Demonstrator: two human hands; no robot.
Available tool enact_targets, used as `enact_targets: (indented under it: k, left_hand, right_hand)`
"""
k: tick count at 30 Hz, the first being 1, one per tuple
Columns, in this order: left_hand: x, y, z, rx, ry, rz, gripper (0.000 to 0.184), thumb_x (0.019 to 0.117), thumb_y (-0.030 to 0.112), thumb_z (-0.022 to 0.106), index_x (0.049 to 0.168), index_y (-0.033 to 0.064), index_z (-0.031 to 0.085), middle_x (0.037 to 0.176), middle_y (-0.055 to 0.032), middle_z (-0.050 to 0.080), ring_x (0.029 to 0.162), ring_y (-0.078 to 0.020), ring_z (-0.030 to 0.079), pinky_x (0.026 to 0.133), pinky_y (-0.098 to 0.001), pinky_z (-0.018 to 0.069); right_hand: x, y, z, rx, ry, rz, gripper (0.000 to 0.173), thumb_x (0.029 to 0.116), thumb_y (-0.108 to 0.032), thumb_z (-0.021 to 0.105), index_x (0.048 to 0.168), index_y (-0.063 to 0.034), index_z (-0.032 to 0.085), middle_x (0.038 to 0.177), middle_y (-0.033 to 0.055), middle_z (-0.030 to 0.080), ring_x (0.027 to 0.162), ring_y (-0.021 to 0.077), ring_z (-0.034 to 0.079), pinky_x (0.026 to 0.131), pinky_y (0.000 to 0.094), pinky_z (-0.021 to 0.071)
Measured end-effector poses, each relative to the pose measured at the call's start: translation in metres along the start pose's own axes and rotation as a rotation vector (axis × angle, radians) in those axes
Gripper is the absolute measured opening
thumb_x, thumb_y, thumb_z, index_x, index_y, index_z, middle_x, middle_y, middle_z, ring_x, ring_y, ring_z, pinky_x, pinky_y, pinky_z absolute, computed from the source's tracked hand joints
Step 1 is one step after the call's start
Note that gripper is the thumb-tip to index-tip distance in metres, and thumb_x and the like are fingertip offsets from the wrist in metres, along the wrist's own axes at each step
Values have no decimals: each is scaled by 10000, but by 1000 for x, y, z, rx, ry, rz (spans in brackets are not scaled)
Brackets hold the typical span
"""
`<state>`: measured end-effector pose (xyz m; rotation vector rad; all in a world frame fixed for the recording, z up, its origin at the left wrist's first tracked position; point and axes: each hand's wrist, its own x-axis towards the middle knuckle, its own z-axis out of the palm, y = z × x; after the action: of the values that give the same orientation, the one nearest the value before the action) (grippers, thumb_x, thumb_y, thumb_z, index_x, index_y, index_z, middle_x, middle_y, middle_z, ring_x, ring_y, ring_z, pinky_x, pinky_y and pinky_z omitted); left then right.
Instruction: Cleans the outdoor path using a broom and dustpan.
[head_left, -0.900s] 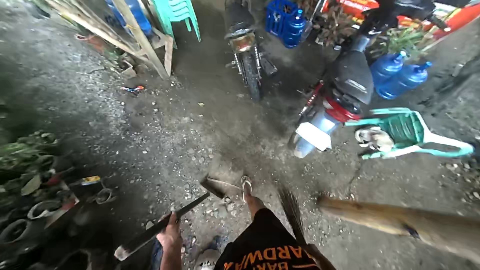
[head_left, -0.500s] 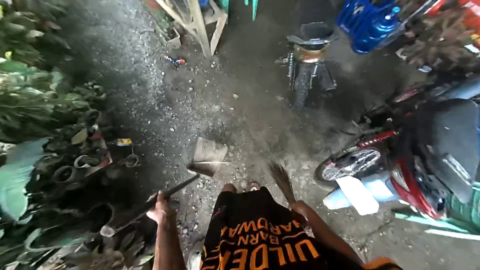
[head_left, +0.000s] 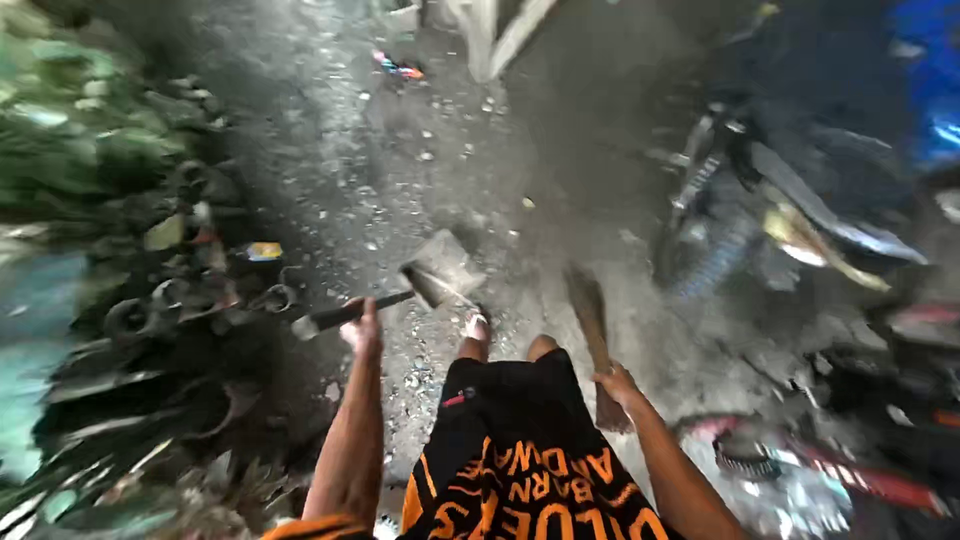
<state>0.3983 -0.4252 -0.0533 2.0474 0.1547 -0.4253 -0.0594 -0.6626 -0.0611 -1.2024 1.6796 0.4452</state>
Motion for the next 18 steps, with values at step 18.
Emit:
enact_targets:
  k: [18]
  left_hand:
    - [178,104,303,455,-301,147,338,969,249,696,1218,23,666,1158,-218,698,1062,-380,686,934,-607,536]
  right_hand:
    - [271,-396,42,-198,-159,36,656,825,-214,845,1341,78,565,1303,286,614,1225,389,592,1044,558,483]
